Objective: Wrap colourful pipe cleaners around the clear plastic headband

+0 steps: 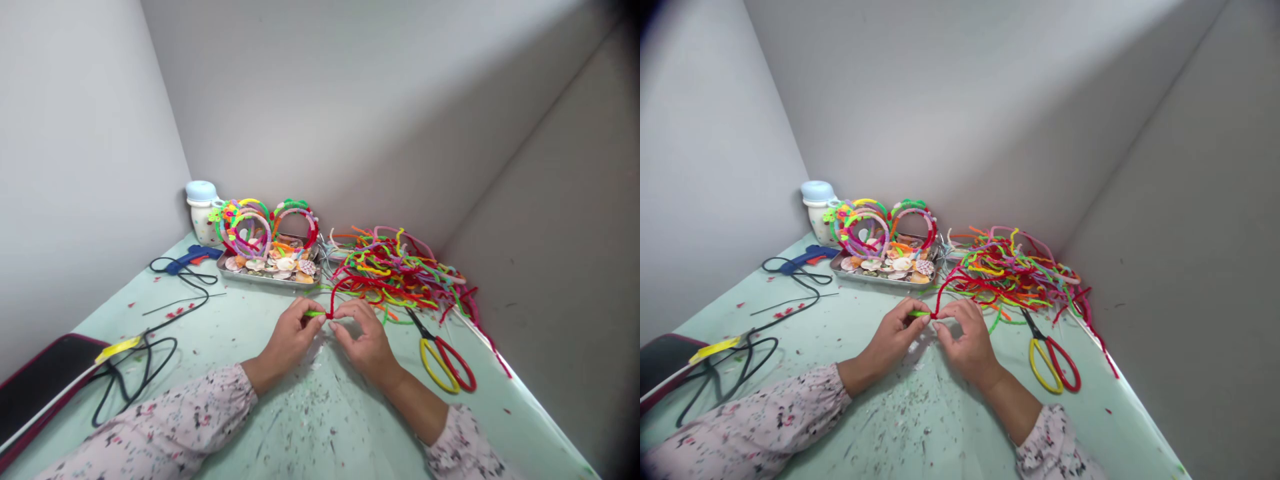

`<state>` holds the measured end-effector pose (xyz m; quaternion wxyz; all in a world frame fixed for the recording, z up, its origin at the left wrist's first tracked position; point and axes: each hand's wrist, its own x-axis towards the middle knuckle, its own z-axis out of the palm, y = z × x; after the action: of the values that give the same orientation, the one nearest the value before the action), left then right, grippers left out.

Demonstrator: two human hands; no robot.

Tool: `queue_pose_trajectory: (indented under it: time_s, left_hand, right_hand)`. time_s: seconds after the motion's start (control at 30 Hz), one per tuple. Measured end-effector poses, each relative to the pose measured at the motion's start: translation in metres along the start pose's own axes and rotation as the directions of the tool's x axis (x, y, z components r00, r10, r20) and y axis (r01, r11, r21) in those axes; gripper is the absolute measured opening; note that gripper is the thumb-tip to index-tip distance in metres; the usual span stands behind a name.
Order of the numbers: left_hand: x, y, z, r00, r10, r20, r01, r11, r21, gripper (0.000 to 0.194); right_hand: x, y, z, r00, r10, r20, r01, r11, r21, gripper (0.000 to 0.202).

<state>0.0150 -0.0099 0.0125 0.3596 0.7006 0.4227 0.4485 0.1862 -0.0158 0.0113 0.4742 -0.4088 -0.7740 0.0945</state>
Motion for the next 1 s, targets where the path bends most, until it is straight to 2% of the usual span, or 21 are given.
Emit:
queue_pose_trajectory:
  time_s: [1.0]
  left_hand:
    - [0.0007,-0.0007,0.0001,1.000,-0.014,0.004,0.013,1.000,0.014,0.018]
  right_hand:
    - [-0.0010,0.0039,0.0020,0.996,0.087,0.009,-0.087,0.996,-0.002,0.004]
